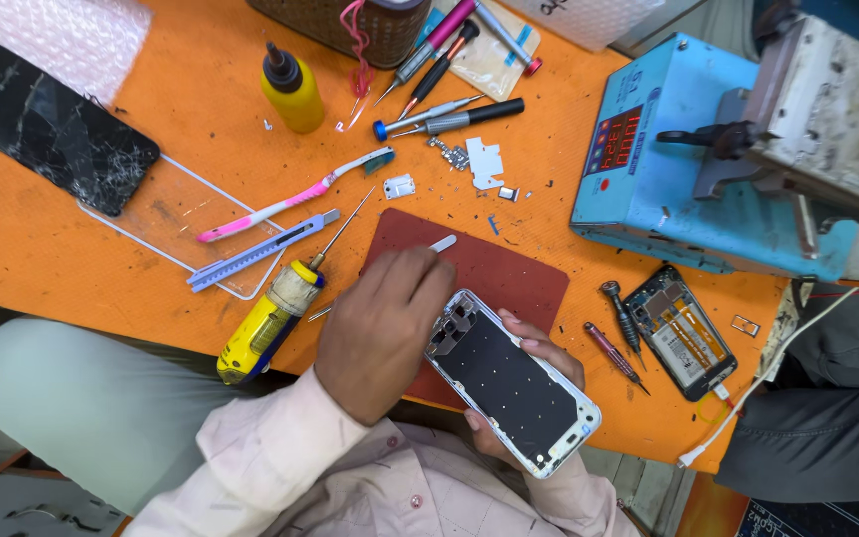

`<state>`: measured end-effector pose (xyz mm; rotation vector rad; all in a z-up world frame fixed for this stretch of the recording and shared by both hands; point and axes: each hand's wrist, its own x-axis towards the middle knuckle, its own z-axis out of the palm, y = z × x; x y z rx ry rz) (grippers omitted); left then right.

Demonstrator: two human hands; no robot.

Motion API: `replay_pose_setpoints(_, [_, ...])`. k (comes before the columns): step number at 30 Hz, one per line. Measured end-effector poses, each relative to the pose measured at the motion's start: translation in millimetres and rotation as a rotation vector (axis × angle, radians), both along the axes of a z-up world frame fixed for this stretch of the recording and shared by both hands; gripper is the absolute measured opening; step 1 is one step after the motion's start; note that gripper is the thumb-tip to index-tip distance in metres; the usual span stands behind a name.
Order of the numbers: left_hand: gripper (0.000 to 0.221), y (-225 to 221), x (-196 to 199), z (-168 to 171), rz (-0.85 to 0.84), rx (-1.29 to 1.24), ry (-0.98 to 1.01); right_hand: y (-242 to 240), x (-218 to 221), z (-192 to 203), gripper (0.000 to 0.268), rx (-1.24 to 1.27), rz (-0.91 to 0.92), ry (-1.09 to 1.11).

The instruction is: The person repairs a mobile phone by using a screwdriver to remove and replace screws from the internal chassis, handling small components with tweezers, and applying adhesive tape to the back of the device.

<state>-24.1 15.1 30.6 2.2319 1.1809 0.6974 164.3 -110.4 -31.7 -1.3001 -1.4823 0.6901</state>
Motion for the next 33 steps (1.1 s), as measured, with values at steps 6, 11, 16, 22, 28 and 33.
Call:
replay_pose_setpoints(6, [0.034,-29,-13,36,-0.180,-0.041,-0.324,2,7,23,0.079,-0.212,0.063,0.429])
replay_pose_setpoints(11, [0.035,-43,-18,41,-0.260,0.268,-0.153,12,-1,53,0.086,-0.500,0.000,0.701])
replay_pose_setpoints(16, [0.031,-51,-26,59,-0.202,0.536,-0.105,15,-8,90,0.100,-0.547,0.160,0.874])
replay_pose_setpoints(22, [0.018,-60,-9,88,0.105,0.836,-0.005,27,-1,94,0.086,-0.563,0.203,0.828])
replay_pose_setpoints(28, [0.025,-42,-10,93,0.140,0.997,-0.072,2,14,76,0.056,-0.518,0.163,0.254])
replay_pose_setpoints(33, [0.022,-41,-28,87,-0.079,0.723,-0.066,-27,43,65,0.034,-0.059,0.027,-0.492])
